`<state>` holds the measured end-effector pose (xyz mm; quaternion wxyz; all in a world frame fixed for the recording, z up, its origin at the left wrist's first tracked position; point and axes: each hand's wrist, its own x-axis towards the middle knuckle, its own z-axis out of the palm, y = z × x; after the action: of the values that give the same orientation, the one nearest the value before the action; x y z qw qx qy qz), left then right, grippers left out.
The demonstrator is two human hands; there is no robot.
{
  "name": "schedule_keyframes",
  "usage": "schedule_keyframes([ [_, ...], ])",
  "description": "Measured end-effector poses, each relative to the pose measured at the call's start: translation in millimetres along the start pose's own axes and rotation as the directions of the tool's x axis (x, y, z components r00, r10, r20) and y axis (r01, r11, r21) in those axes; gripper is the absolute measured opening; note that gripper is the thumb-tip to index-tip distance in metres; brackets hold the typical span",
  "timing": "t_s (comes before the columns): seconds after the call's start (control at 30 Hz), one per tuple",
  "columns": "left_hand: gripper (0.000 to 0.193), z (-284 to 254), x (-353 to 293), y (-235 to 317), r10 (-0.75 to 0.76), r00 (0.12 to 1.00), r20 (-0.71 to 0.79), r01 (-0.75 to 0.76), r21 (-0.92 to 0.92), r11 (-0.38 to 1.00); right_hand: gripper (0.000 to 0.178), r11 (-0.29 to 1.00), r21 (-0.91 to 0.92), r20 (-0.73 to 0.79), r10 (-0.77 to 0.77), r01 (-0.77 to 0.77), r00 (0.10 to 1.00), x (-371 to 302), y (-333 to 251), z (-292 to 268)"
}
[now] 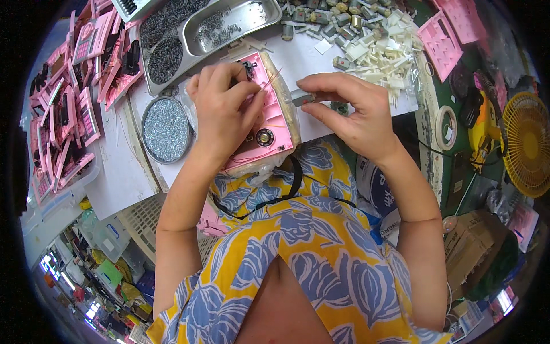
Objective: Assembling internal components, soldering wires, and fastening the casing of pink toy calculators at a workbench.
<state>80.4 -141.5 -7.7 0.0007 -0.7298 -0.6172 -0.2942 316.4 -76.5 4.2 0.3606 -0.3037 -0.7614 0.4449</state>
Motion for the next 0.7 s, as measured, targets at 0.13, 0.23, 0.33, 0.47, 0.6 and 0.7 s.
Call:
schedule_keyframes([
  [0.13,0.011,-12.2,-37.1,-20.7,-0.239,0.965,-0.106,0.191,-0.34,0.921,0.027,0.996,-0.083,0.069,-0.02,0.026,0.997,10.4,13.0,9.4],
  [0.23,0.009,-12.4,-57.6,-21.0,-0.38,0.913,-0.147,0.295,-0.407,0.865,0.028,0.962,-0.188,0.137,-0.171,0.196,0.976,26.7,19.0,25.7],
  [0.33,0.01,-12.4,-62.4,-14.6,-0.307,0.926,-0.221,0.234,-0.302,0.924,0.025,0.935,-0.223,0.197,-0.236,0.278,0.952,39.1,30.2,37.9],
  [0.47,0.013,-8.4,-65.8,-15.9,-0.338,0.903,-0.265,0.253,-0.308,0.917,0.023,0.9,-0.313,0.228,-0.239,0.303,0.944,47.8,32.7,43.6],
  [0.6,0.012,-11.7,-65.4,-14.6,-0.336,0.909,-0.246,0.262,-0.287,0.921,0.021,0.887,-0.383,0.243,-0.174,0.259,0.954,49.1,31.8,44.6],
  [0.7,0.011,-13.8,-65.6,-14.9,-0.323,0.916,-0.237,0.252,-0.286,0.924,0.022,0.869,-0.437,0.246,-0.135,0.234,0.96,49.9,26.6,46.5],
])
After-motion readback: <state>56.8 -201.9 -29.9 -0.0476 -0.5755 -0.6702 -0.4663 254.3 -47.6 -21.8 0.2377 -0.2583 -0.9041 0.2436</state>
